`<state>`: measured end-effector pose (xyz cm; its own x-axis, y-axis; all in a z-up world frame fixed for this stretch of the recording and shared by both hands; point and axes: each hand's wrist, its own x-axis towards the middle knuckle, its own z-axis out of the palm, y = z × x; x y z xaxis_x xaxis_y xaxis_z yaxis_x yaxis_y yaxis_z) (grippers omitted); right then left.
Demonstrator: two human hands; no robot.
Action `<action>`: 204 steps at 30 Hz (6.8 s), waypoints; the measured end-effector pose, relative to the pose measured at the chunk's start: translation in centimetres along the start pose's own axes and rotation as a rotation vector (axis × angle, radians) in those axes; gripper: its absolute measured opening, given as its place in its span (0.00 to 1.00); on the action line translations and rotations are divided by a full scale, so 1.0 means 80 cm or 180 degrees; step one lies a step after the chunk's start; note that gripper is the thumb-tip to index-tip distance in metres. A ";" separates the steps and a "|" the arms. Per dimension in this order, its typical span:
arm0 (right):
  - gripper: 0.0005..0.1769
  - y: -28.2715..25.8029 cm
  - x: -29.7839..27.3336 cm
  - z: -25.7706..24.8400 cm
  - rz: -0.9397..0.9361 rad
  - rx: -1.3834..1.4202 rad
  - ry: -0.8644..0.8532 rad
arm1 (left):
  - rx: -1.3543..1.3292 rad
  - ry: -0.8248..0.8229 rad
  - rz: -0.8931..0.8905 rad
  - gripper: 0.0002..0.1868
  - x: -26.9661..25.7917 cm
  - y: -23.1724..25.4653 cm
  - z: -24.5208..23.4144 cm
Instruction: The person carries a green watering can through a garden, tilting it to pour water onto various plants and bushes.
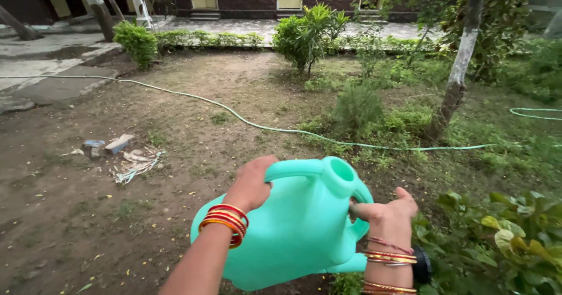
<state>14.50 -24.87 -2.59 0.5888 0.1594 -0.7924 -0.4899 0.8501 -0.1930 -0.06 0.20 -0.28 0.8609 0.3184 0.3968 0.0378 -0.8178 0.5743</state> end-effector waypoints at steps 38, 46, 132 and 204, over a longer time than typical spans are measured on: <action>0.59 0.008 -0.057 -0.012 0.0213 0.0393 -0.1181 | -0.0236 -0.0025 -0.0313 0.15 -0.019 0.031 -0.026; 0.57 0.007 -0.048 -0.012 0.0295 0.0497 -0.1199 | -0.0014 0.0035 -0.0009 0.14 -0.006 0.034 -0.024; 0.60 0.009 -0.080 0.006 0.0267 0.0166 -0.1126 | 0.0207 0.0071 -0.0409 0.16 -0.023 0.035 -0.045; 0.10 0.010 -0.056 -0.061 -0.7540 -0.5343 -0.1257 | -0.0113 -0.0129 -0.0435 0.12 0.011 0.033 -0.049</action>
<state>8.31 -27.39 -2.02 0.4220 0.4069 0.8101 0.7125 -0.7014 -0.0188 -1.19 0.23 4.41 0.8688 0.4055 0.2843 0.1387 -0.7503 0.6463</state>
